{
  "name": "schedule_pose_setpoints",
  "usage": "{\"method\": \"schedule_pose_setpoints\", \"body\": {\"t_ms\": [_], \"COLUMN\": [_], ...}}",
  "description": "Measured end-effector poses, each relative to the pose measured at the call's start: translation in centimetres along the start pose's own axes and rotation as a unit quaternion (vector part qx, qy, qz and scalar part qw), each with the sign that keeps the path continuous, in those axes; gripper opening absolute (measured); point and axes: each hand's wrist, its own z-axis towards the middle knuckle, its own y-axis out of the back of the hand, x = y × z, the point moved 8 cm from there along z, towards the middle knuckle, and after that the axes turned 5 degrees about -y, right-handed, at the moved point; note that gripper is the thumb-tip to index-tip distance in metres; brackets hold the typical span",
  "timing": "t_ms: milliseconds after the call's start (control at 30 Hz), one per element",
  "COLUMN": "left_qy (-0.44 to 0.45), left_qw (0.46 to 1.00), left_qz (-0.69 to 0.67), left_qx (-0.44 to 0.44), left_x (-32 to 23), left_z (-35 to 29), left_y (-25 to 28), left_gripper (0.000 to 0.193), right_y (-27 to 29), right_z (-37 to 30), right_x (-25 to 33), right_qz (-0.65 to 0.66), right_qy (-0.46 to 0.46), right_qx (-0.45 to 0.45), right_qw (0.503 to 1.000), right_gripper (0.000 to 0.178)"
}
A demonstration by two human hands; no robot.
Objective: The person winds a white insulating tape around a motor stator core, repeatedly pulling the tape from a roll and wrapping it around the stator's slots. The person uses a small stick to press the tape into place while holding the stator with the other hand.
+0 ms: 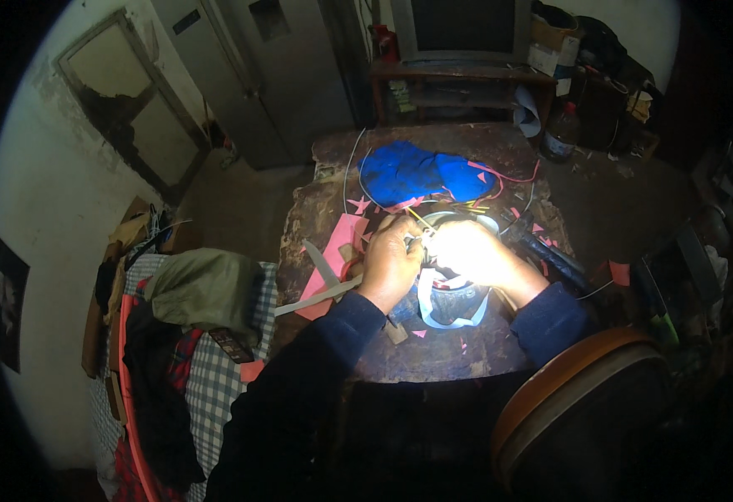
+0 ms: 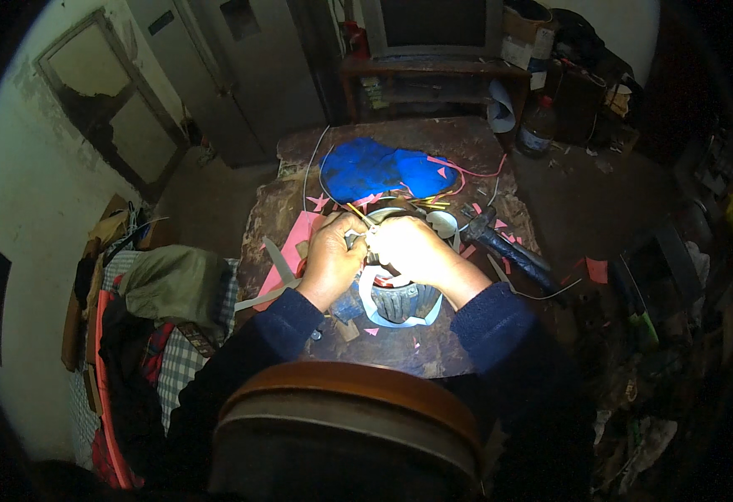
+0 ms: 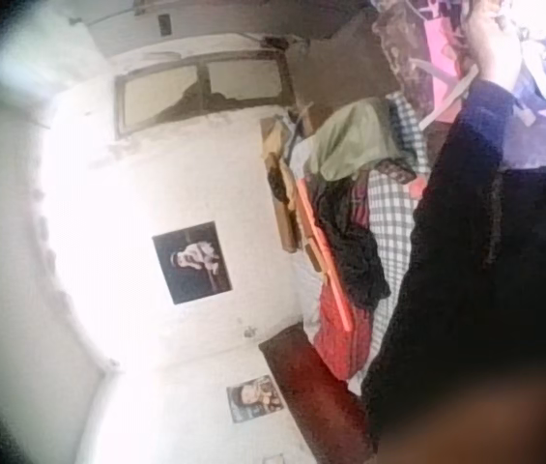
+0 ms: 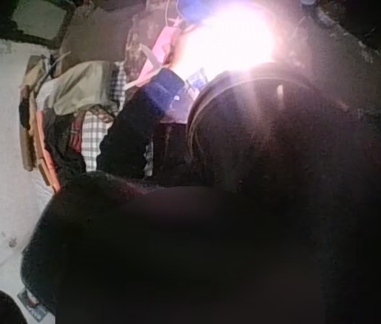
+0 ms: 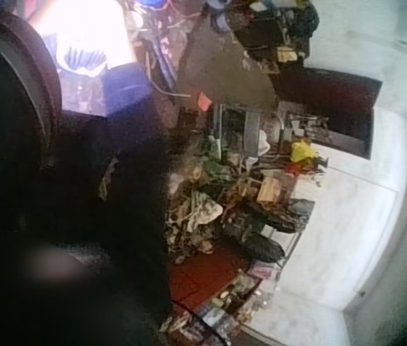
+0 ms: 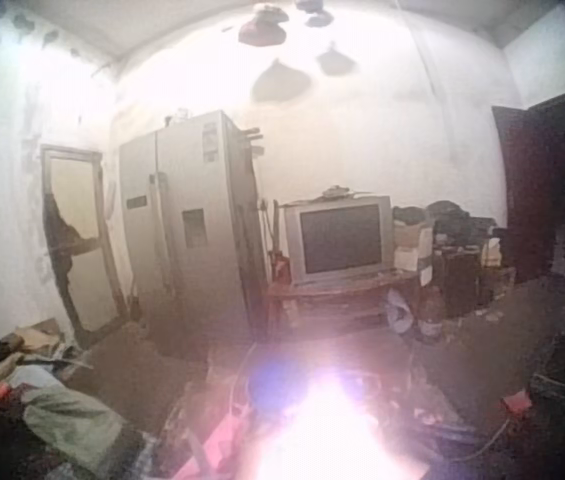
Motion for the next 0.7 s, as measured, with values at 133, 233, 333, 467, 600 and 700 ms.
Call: {"method": "schedule_pose_setpoints", "body": {"t_ms": [133, 233, 333, 467, 600, 700], "left_qy": [-0.003, 0.033, 0.065, 0.055, 0.020, 0.190], "left_qw": [0.999, 0.992, 0.975, 0.964, 0.964, 0.938], "left_qz": [-0.004, -0.093, -0.109, 0.023, 0.088, -0.195], "left_qx": [0.042, 0.076, 0.182, 0.260, 0.252, 0.215], "left_x": [0.1, 0.7, 1.7, 2.5, 1.2, 0.7], "left_z": [-0.2, 0.1, 1.2, 2.4, 2.8, 1.9], "left_y": [0.1, 0.5, 0.5, 1.5, 3.7, 5.0], "left_gripper": [0.018, 0.030, 0.038, 0.035, 0.031, 0.028], "right_y": [-0.3, -0.2, -0.3, -0.4, -0.1, -0.5], "right_z": [-0.2, 0.0, 0.4, 1.1, 1.5, 1.4], "right_x": [0.6, 0.2, -0.8, -3.7, -5.3, -6.9], "right_qz": [0.000, 0.008, -0.097, -0.174, -0.159, -0.176], "right_qy": [-0.008, 0.016, 0.075, 0.055, -0.002, -0.165], "right_qx": [-0.015, -0.029, -0.014, -0.021, -0.006, 0.067], "right_qw": [1.000, 0.999, 0.992, 0.983, 0.987, 0.968], "right_gripper": [0.018, 0.018, 0.017, 0.016, 0.014, 0.018]}}
